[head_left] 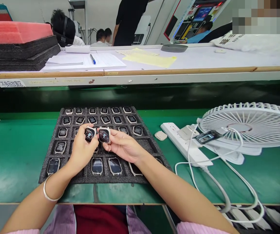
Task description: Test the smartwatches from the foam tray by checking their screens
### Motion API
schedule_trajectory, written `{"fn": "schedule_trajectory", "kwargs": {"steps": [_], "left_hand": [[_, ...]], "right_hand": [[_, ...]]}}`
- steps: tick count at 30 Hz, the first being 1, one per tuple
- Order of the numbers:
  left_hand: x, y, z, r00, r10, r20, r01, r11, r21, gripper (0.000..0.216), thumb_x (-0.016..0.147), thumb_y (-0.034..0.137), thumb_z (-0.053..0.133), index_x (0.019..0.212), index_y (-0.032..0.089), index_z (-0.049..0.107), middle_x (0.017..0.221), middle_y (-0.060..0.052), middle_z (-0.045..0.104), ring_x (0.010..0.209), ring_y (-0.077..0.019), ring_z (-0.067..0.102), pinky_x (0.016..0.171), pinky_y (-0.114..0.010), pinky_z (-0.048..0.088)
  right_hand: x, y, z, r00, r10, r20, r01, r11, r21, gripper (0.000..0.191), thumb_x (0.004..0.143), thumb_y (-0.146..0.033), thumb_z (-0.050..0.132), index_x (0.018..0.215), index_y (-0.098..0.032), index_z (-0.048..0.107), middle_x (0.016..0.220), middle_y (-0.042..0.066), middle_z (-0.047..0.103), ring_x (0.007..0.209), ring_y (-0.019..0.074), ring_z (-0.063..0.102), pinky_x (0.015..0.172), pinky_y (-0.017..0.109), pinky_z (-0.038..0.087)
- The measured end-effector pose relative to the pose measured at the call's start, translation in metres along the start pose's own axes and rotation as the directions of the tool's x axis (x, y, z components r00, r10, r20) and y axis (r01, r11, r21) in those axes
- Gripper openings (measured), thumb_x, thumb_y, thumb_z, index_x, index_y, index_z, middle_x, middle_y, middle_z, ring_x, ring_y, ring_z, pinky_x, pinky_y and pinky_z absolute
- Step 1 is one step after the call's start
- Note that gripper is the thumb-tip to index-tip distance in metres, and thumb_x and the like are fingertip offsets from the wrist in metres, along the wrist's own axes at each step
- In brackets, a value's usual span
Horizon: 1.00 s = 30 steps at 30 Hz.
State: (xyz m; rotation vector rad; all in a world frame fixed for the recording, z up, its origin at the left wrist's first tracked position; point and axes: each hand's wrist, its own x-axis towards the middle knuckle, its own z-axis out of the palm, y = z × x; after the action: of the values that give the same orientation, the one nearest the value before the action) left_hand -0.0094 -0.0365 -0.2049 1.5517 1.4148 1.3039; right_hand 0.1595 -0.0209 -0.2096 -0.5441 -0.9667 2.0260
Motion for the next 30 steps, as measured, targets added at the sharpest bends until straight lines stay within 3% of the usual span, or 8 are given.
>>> {"fn": "schedule_trajectory", "kwargs": {"steps": [7,17,30], "left_hand": [[0.0003,-0.0036,0.0010,0.999,-0.018,0.043,0.022,0.997,-0.081,0.035,0.080,0.029,0.061,0.113,0.020,0.053,0.095,-0.002,0.060,0.085,-0.0159,0.060,0.083,-0.031,0.048],[0.0008,-0.0039,0.0011,0.998,-0.028,0.048,0.034,0.990,-0.139,0.037,0.079,0.027,0.062,0.114,0.019,0.054,0.100,-0.004,0.061,0.086,-0.0162,0.058,0.086,-0.033,0.047],[0.0012,-0.0029,0.0008,0.997,-0.032,0.070,0.043,0.986,-0.163,0.038,0.077,0.028,0.063,0.113,0.019,0.054,0.097,-0.003,0.061,0.086,-0.0168,0.058,0.085,-0.033,0.045]], "right_hand": [[-0.0005,0.0001,0.0002,1.000,-0.007,-0.006,0.007,1.000,0.012,0.033,0.074,-0.033,0.083,0.100,-0.017,0.070,0.088,0.003,0.063,0.067,0.0113,0.054,0.065,0.027,0.046],[-0.0008,-0.0010,0.0003,1.000,-0.021,0.019,0.021,1.000,0.007,0.030,0.076,-0.034,0.082,0.098,-0.015,0.072,0.072,0.000,0.059,0.064,0.0120,0.055,0.062,0.025,0.045],[-0.0007,0.0002,-0.0010,0.998,-0.037,0.053,0.037,0.999,-0.003,0.029,0.077,-0.033,0.082,0.099,-0.017,0.072,0.085,0.002,0.062,0.067,0.0100,0.056,0.064,0.024,0.047]]}}
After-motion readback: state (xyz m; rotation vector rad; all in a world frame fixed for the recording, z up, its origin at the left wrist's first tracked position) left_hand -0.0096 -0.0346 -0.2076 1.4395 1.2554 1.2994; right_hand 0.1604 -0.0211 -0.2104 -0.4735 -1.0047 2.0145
